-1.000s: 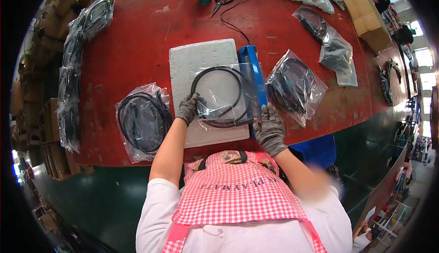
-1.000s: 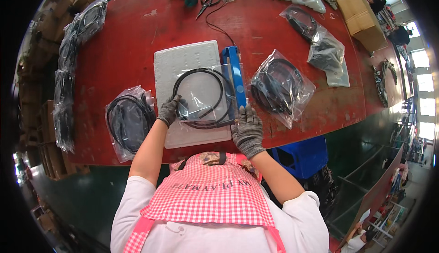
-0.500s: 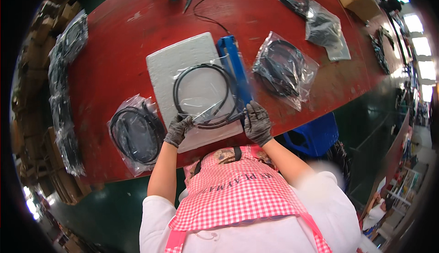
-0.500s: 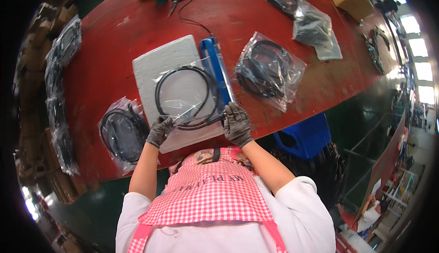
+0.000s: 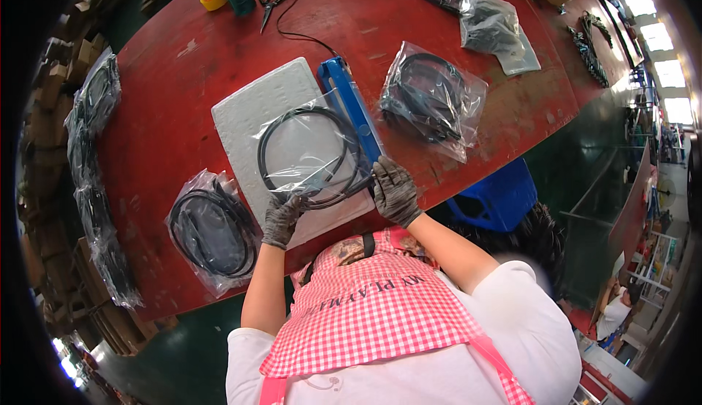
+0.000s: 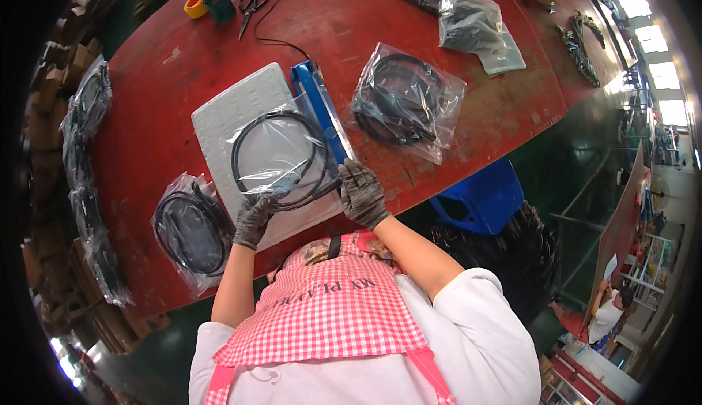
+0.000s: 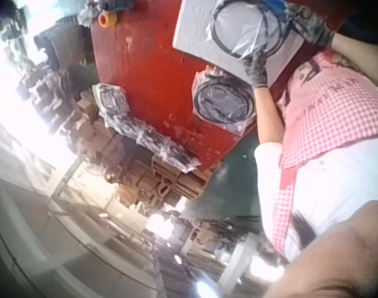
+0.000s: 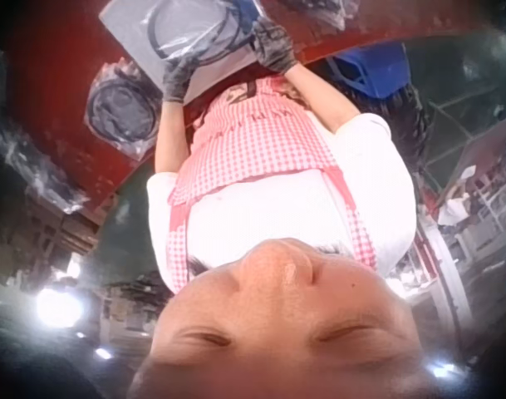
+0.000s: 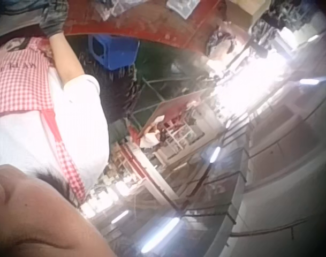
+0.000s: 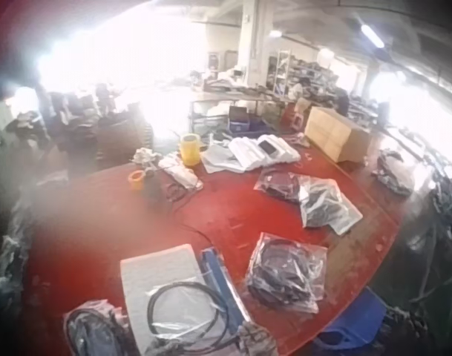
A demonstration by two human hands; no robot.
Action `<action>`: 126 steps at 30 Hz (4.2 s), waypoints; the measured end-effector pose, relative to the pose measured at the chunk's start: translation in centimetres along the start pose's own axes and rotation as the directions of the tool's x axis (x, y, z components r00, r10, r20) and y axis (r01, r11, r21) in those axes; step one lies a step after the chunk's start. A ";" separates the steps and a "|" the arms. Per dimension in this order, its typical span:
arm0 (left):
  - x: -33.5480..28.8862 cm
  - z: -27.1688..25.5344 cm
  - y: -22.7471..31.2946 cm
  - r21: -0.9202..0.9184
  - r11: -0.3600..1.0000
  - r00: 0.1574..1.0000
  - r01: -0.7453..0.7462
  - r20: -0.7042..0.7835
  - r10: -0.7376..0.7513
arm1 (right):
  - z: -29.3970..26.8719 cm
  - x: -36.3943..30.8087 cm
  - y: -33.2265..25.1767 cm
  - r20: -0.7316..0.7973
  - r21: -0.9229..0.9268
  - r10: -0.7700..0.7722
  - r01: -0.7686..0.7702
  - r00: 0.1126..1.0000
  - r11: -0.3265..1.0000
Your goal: Packaging and sealing black cables into plastic bags using a heat sealer on a fabrication floor.
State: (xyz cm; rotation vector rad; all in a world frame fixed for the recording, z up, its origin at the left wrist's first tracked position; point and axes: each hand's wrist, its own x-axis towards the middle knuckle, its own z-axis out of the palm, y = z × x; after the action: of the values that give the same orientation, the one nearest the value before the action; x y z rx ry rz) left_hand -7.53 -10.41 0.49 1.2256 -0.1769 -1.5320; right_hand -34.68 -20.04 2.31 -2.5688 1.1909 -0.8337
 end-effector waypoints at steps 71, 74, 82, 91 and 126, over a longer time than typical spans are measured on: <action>-4.5 -3.3 2.7 0.006 1.000 0.969 0.002 -0.246 -0.001 | -11.2 2.8 -7.1 0.800 0.417 0.276 -0.824 0.533 0.385; -1.3 -2.5 2.1 0.100 0.995 0.965 0.012 -0.263 0.015 | -4.6 -4.5 -1.4 0.744 0.447 0.394 -0.840 0.540 0.307; 5.4 2.3 4.1 0.395 0.902 0.953 0.172 -0.297 -0.052 | -1.7 -4.0 5.7 0.768 0.263 0.486 -0.897 0.417 0.355; 9.8 0.5 5.7 0.315 0.948 0.933 0.042 -0.352 0.076 | 0.5 4.0 9.4 0.548 0.280 0.471 -0.682 0.692 0.676; 3.3 2.7 -1.1 -0.067 0.998 0.737 -0.014 -0.675 -0.035 | -2.3 2.6 -0.9 0.283 -0.035 -0.036 0.047 0.958 0.998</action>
State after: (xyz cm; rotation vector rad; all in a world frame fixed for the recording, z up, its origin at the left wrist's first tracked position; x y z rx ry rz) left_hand -9.81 -13.87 -0.96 1.6514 0.3673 -0.9944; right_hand -34.04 -21.22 5.57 -2.6413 1.0810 -0.4313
